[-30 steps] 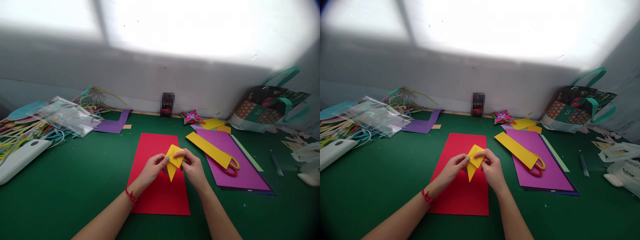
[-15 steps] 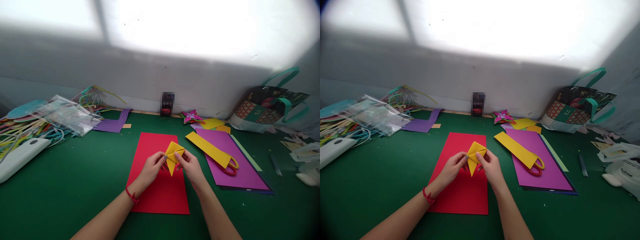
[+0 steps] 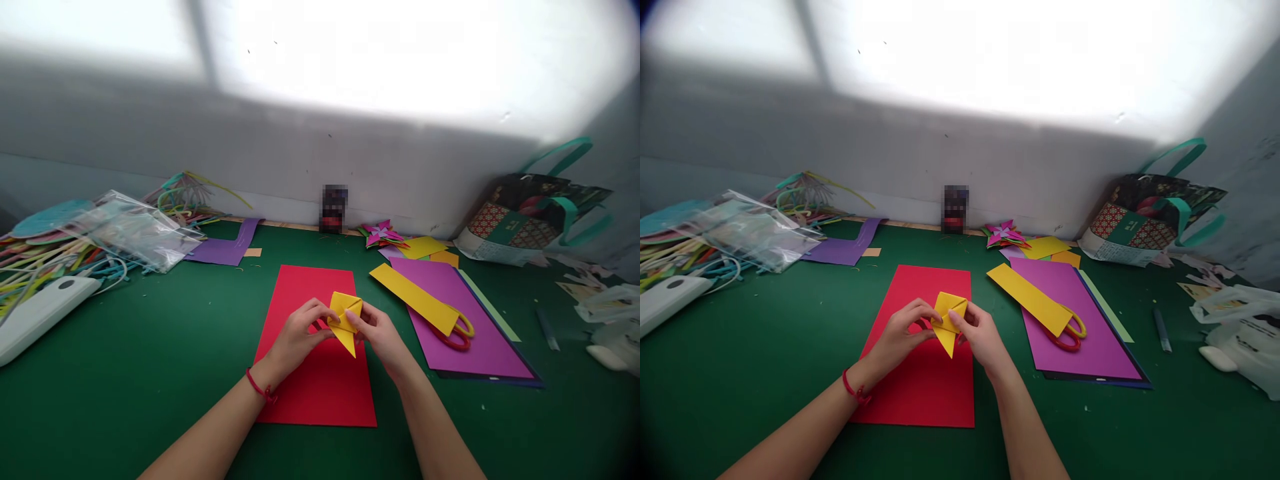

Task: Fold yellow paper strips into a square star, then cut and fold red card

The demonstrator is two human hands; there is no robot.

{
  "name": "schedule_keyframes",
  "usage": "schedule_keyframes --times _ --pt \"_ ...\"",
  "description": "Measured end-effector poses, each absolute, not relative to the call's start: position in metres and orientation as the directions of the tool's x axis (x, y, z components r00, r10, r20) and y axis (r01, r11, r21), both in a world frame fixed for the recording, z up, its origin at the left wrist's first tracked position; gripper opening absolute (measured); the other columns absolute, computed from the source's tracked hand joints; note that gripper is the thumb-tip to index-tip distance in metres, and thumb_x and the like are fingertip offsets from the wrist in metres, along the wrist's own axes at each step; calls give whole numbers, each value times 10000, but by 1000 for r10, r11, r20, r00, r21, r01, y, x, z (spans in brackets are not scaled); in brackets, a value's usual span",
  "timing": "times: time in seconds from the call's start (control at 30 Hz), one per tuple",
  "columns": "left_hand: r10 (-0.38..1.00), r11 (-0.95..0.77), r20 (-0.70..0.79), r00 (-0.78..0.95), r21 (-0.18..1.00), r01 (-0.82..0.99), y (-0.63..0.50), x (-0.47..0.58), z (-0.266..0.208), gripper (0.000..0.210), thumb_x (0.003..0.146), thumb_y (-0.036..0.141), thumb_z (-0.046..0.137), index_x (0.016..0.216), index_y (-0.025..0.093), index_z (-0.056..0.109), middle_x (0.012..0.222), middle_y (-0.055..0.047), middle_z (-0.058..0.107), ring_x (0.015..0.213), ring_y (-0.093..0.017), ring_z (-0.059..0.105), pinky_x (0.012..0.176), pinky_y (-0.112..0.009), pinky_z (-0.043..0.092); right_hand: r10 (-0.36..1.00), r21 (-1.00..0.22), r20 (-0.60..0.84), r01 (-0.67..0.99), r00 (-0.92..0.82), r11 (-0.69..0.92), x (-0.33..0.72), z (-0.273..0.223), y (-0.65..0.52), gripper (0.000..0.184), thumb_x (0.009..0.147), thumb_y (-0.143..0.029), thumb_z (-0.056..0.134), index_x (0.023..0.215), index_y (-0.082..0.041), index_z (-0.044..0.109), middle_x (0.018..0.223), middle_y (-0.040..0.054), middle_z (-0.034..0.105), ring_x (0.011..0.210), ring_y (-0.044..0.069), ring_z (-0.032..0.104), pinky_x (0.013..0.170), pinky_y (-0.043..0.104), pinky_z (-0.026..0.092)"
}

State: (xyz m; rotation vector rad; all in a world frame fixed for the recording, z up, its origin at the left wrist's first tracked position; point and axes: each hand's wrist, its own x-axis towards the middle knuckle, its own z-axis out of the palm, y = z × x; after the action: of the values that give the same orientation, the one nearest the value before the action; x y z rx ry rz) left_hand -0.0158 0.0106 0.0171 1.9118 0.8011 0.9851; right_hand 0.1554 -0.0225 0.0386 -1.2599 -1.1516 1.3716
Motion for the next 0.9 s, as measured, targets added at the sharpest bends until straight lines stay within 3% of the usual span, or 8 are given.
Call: schedule_keyframes --times 0.23,0.47,0.63,0.73,0.9 --pt "797 -458 329 507 876 150 14 -20 20 119 765 306 591 821 201 590 829 -22 539 756 -153 551 646 -260 471 987 -988 -152 8 -50 -152 154 41 -23 361 731 -463 585 912 -153 622 774 49 601 670 159 548 495 223 417" --pt "855 -390 309 417 913 123 11 -16 18 85 748 259 612 730 180 582 776 -14 547 731 -146 545 646 -255 451 990 -992 -122 8 -72 -122 152 39 -24 329 745 -442 582 908 -160 620 743 43 623 612 149 576 499 234 407" --pt "913 -198 186 363 980 -3 9 -10 17 229 763 296 595 951 195 512 865 -30 555 808 -162 555 654 -257 466 993 -994 -105 18 -62 -104 151 38 -23 307 766 -427 564 929 -172 615 730 28 604 580 127 536 482 222 386" --pt "909 -78 107 402 993 -87 12 -11 17 316 826 354 497 1093 197 432 828 -29 554 735 -149 563 602 -252 471 997 -996 -71 47 -15 -70 149 37 -23 305 751 -439 577 904 -178 621 748 31 598 617 140 523 473 220 383" --pt "859 -49 60 509 998 -36 13 -11 15 280 821 393 490 960 152 531 828 -47 567 741 -156 558 600 -243 465 997 -995 -24 99 69 -30 151 37 -23 322 756 -440 573 928 -172 617 757 38 593 597 132 486 489 231 392"
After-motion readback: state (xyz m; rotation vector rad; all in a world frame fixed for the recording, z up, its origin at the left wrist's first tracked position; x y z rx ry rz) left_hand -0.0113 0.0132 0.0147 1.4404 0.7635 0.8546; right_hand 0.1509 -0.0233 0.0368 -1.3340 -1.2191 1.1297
